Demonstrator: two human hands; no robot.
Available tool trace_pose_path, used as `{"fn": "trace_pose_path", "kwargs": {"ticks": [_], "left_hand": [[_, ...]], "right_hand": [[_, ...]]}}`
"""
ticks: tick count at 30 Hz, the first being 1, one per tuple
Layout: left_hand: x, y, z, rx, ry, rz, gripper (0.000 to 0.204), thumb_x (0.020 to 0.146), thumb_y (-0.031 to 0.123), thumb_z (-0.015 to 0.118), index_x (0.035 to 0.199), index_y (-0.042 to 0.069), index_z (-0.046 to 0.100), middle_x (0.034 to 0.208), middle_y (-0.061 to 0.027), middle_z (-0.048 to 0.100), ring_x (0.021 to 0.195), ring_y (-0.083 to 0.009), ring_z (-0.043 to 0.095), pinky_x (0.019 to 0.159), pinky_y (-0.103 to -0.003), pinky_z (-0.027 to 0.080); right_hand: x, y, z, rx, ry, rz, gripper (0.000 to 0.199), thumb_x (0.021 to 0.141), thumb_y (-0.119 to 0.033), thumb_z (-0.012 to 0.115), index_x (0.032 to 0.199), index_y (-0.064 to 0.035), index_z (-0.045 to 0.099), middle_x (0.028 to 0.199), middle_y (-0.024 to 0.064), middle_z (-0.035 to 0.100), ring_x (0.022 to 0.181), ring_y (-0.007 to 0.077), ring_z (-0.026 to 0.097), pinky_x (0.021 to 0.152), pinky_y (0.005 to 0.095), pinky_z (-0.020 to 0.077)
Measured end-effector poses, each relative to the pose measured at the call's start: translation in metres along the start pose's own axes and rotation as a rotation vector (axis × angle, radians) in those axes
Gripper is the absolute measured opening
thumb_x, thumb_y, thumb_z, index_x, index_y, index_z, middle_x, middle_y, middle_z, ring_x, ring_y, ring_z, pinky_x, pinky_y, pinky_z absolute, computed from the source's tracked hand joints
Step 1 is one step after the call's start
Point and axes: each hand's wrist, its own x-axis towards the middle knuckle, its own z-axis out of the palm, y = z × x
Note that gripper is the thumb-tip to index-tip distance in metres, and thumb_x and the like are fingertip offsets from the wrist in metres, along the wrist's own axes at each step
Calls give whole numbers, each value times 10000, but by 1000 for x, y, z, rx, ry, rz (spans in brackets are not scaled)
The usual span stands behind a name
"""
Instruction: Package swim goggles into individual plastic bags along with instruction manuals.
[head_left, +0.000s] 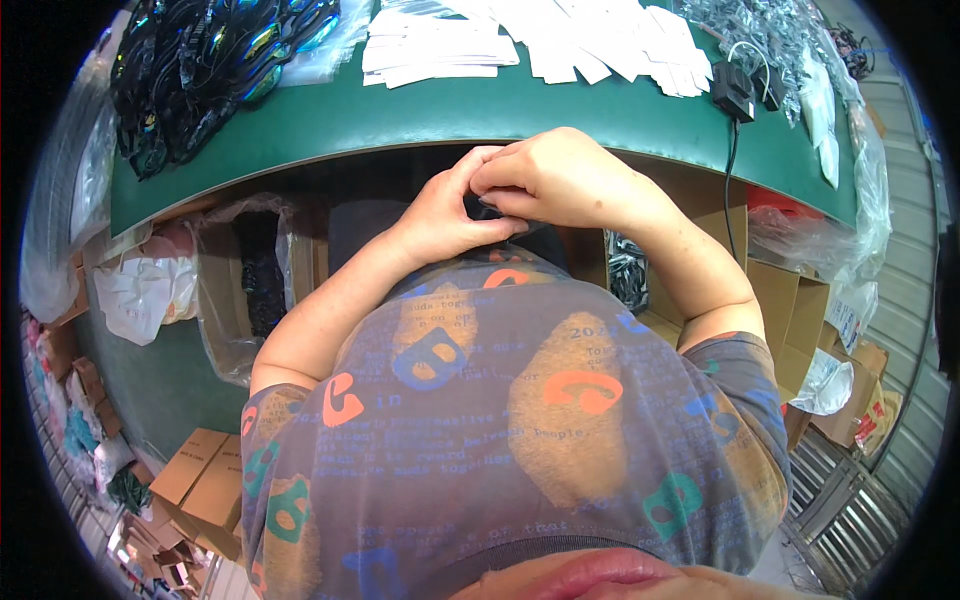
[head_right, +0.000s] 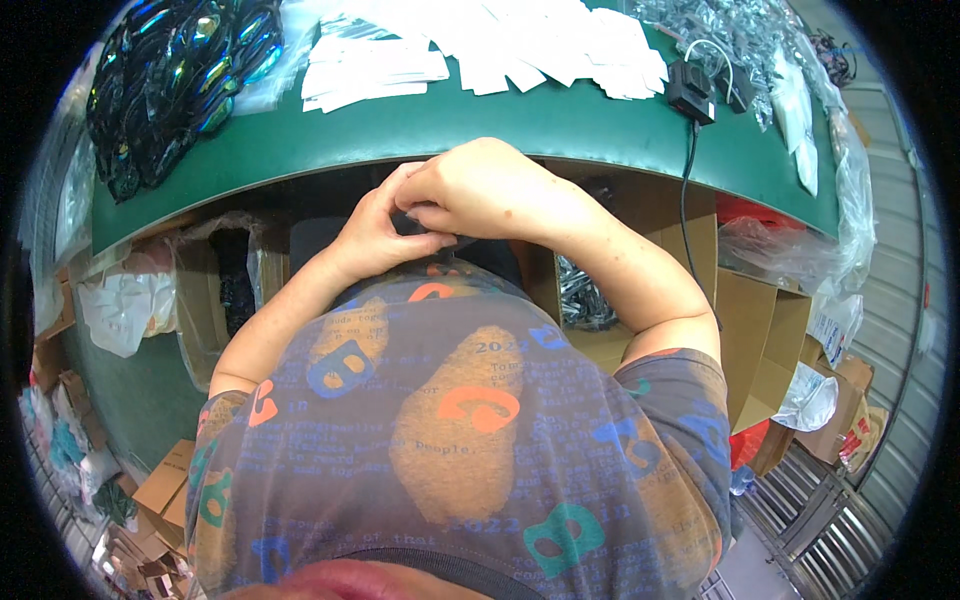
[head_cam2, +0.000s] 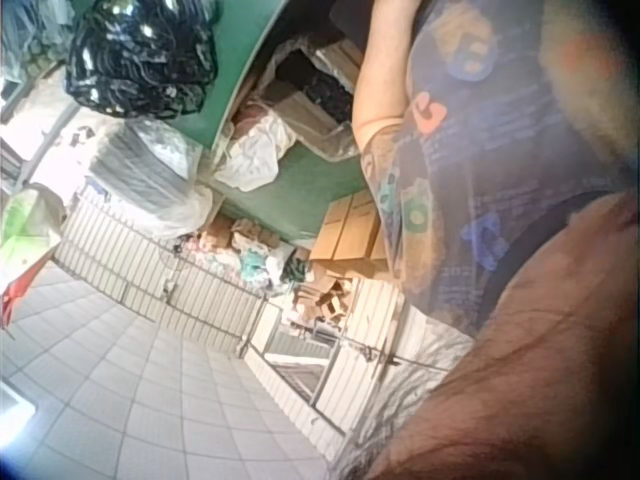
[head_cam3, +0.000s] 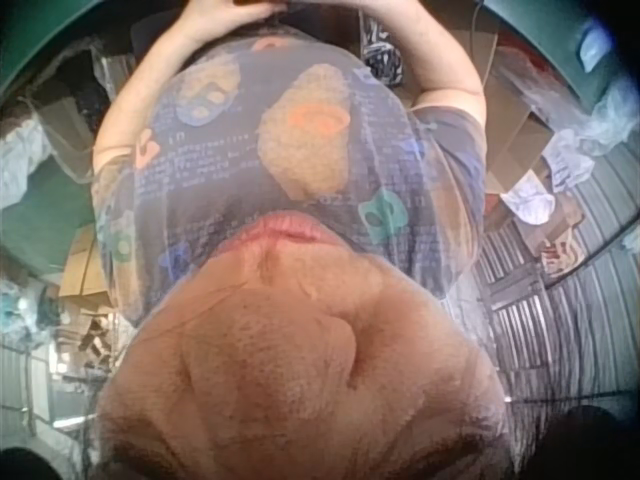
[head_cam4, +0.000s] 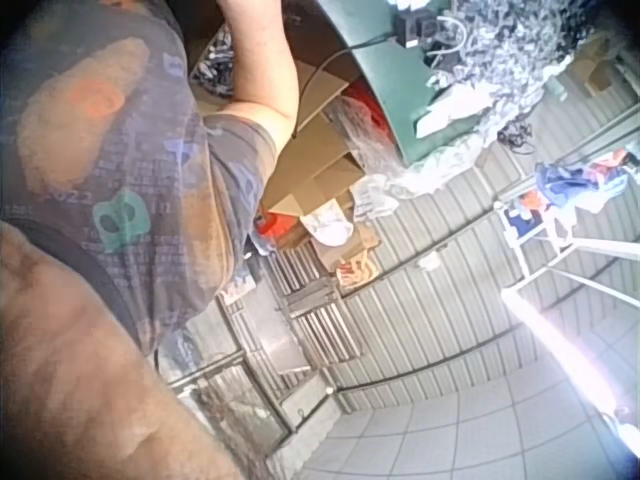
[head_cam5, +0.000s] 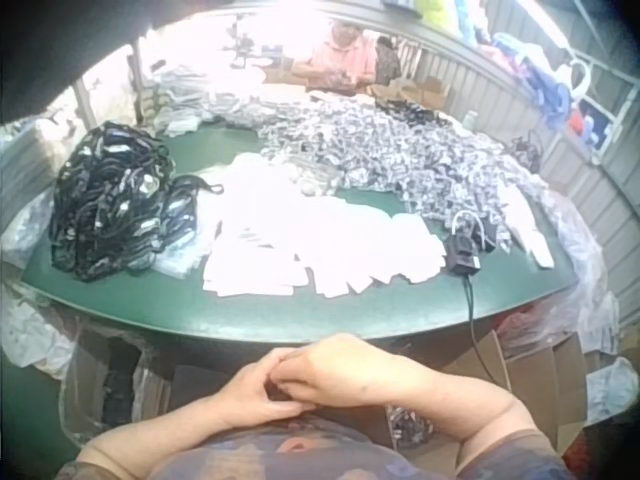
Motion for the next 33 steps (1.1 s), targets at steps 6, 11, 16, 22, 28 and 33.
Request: {"fn": "trace_pose_path", "kwargs": {"ticks": [6, 11, 16, 22, 28, 33], "left_hand": [[-6, -9, -5, -113, 26, -35, 743, 778, 133, 852, 1403, 55, 458, 1198, -118, 694, 1114, -187, 664, 999, -342, 504], [-4, -8, -6, -133, 49, -31, 721, 786, 128, 847, 1391, 69, 459, 1177, -116, 704, 1108, -174, 660, 980, -326, 505], [-1, -5, -2, -117, 19, -21, 734, 782, 114, 844, 1409, 69, 463, 1225, -94, 670, 1159, -170, 642, 1010, -328, 502], [-2, -5, -4, -117, 44, -22, 718, 788, 130, 855, 1393, 72, 473, 1215, -107, 679, 1145, -179, 647, 1047, -353, 483], [-4, -5, -8, -207, 20, -101, 661, 815, 119, 840, 1371, 71, 484, 1202, -105, 688, 1093, -156, 655, 972, -333, 531], [-4, -12, -13, -191, -1, -120, 496, 823, 126, 841, 1249, 51, 598, 1173, -70, 682, 1071, -146, 655, 961, -326, 538]], "right_hand": [[-6, 8, -4, 82, 500, 109, 185, 954, -255, 630, 1017, -92, 690, 871, 128, 710, 816, 341, 703, 693, 417, 560], [-14, 6, -3, 53, 288, -10, 199, 934, -173, 668, 1107, -76, 693, 924, 117, 677, 862, 321, 681, 718, 409, 542], [-12, 3, 14, -6, 186, -15, 200, 894, -135, 657, 1076, -96, 732, 960, 100, 680, 860, 314, 680, 739, 419, 546], [-12, 3, 7, -88, 307, 37, 197, 890, -159, 674, 1063, -80, 725, 904, 78, 659, 824, 303, 673, 683, 407, 540], [-29, 12, 21, 204, 545, 165, 186, 926, -231, 672, 1050, -100, 720, 904, 85, 656, 813, 301, 662, 712, 390, 539], [-48, 11, 26, 125, 407, 215, 324, 872, -226, 792, 1117, -37, 696, 906, 68, 630, 817, 201, 650, 709, 308, 534]]}}
